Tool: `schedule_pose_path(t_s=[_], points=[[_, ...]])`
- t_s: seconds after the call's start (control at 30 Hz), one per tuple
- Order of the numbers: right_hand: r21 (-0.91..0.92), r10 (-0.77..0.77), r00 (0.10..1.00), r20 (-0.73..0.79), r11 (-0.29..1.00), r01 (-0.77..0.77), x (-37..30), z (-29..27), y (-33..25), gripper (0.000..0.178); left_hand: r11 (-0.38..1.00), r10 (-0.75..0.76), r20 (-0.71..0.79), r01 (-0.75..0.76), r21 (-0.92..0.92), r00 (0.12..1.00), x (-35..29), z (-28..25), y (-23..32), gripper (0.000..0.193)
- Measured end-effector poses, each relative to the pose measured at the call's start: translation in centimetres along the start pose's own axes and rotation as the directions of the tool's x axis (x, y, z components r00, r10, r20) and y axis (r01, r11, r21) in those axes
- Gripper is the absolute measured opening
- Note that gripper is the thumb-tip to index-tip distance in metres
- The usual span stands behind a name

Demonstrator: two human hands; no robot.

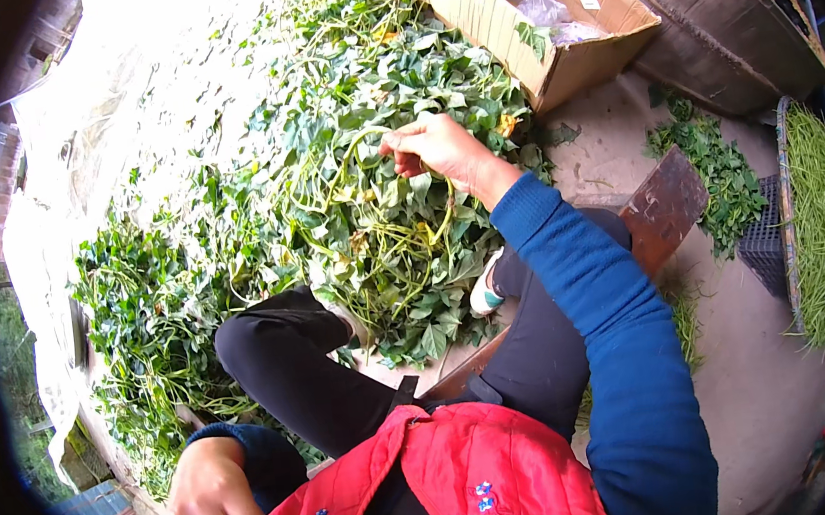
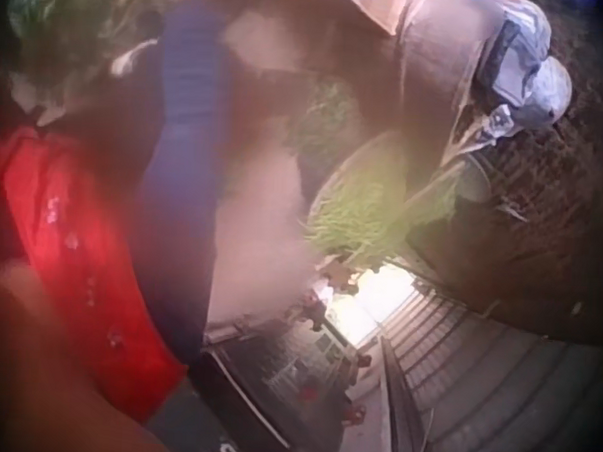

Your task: The person sits cross-legged and repeatedly picks up long green vegetable stems from a large pile. They strip leaves and small branches from the stems by hand and drop the cleaned stems into a cardboard box to the right.

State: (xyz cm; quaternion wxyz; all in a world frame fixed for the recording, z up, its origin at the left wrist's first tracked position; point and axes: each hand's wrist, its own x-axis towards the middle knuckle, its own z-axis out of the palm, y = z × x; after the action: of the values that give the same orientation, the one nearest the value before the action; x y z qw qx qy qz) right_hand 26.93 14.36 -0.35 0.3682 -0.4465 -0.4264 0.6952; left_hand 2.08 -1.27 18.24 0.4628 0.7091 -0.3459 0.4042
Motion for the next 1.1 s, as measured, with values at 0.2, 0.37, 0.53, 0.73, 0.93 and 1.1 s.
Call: schedule_pose_path(t_s=[0.2,0.37,0.53,0.73,0.93,1.1], points=[[0.016,-0.034,0.999,0.002,0.999,0.034,0.4,1.1,-0.7,0.023,0.991,0.081,0.031,-0.084,0.103,0.996,-1.5,1.2,0.4,0.021],[0.012,0.017,1.0,-0.024,1.0,-0.017,0.3,1.1,-0.5,0.024,0.86,0.339,0.244,-0.404,0.311,0.909,-3.8,-0.1,-0.3,0.021],[-0.025,-0.006,1.0,-0.009,1.0,0.006,0.5,0.9,-0.5,0.024,0.899,-0.303,0.075,0.259,0.353,0.95,-1.1,0.0,-1.0,0.024],[-0.035,-0.003,1.0,0.007,0.999,0.004,0.8,1.6,-0.4,0.023,0.377,-0.842,0.175,0.325,0.868,0.51,4.3,1.1,-1.9,0.021],[-0.034,0.025,0.999,0.028,0.999,-0.024,0.7,1.5,-0.2,0.023,0.394,-0.868,0.256,0.276,0.877,0.426,9.6,1.0,2.3,0.023],[-0.084,0.038,0.97,0.239,0.996,-0.018,0.8,3.4,-2.0,0.032,0.418,-0.897,0.246,0.526,0.741,0.367,7.7,-2.6,5.7,0.054]])
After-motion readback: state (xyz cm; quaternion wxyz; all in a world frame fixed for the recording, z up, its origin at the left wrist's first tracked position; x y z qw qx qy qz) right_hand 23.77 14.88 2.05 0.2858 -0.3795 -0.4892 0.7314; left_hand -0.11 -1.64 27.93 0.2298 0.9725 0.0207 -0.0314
